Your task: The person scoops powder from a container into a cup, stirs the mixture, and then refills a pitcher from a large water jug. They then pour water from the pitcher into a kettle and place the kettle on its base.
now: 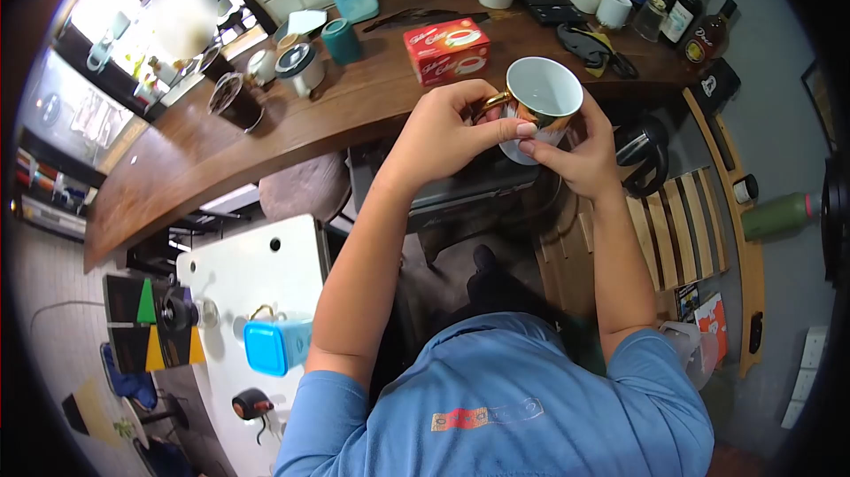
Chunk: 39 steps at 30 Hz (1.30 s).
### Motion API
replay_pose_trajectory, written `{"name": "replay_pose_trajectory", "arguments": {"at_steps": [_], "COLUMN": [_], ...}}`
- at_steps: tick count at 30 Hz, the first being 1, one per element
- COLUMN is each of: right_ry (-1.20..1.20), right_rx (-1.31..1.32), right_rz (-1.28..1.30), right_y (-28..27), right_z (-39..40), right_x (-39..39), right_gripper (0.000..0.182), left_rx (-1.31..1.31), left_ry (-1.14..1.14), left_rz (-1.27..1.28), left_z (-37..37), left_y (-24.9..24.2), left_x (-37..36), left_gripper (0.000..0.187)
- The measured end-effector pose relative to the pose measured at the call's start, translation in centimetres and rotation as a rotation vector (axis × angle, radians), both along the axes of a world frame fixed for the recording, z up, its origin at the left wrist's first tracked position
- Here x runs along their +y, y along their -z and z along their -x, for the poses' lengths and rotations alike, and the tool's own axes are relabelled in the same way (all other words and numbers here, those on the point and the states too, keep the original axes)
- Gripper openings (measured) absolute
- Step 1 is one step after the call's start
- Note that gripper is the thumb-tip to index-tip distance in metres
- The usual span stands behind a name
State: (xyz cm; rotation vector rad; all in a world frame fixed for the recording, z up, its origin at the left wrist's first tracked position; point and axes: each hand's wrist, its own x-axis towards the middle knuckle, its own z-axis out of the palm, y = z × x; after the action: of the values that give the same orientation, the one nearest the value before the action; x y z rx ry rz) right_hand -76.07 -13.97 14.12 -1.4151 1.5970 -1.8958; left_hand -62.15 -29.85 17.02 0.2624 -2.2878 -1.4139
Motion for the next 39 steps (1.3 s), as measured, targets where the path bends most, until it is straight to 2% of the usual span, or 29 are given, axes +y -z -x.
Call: {"name": "replay_pose_trajectory", "arguments": {"at_steps": [1, 3, 7, 9, 11, 16, 17, 23, 25, 36, 39], "right_ry": [0.016, 0.030, 0.037, 0.044, 0.059, 0.035, 0.032, 0.029, 0.008, 0.000, -0.038], "right_rx": [0.002, -0.018, -0.004, 0.040, 0.082, 0.117, 0.110, 0.138, 0.163, 0.134, 0.101], "right_rz": [0.001, -0.023, -0.012, -0.027, -0.068, -0.203, -0.203, -0.250, -0.312, -0.286, -0.322], "right_y": [0.1, 0.2, 0.4, 0.9, 0.9, 1.8, 2.1, 4.0, 4.0, 4.7, 4.2], "right_z": [1.3, 4.4, 11.6, 15.3, 18.2, 23.4, 24.0, 25.9, 26.2, 26.7, 26.6], "right_x": [-0.4, -1.6, -5.1, -7.0, -9.1, -13.1, -13.5, -15.0, -15.2, -16.3, -16.3], "right_gripper": [0.077, 0.078, 0.074, 0.071, 0.069, 0.074, 0.074, 0.079, 0.079, 0.075, 0.075], "left_rx": [0.002, 0.012, -0.015, -0.172, -0.091, -0.379, -0.446, -0.525, -0.517, -0.520, -0.438], "left_ry": [0.016, 0.026, 0.017, -0.008, 0.041, 0.005, -0.008, 0.014, 0.022, 0.045, 0.028], "left_rz": [0.001, 0.042, 0.201, 0.327, 0.424, 0.315, 0.303, 0.243, 0.223, 0.197, 0.192], "left_z": [1.5, 4.6, 11.2, 14.1, 17.8, 23.0, 23.6, 25.1, 25.0, 25.5, 25.3], "left_y": [-0.1, -0.4, -2.3, -3.4, -2.2, -2.3, -2.1, -0.9, -0.8, 0.3, 0.7], "left_x": [-0.6, -2.1, -5.1, -6.8, -9.6, -13.0, -13.5, -14.9, -15.0, -16.2, -16.1], "left_gripper": [0.031, 0.044, 0.046, 0.046, 0.047, 0.052, 0.056, 0.052, 0.052, 0.055, 0.056]}}
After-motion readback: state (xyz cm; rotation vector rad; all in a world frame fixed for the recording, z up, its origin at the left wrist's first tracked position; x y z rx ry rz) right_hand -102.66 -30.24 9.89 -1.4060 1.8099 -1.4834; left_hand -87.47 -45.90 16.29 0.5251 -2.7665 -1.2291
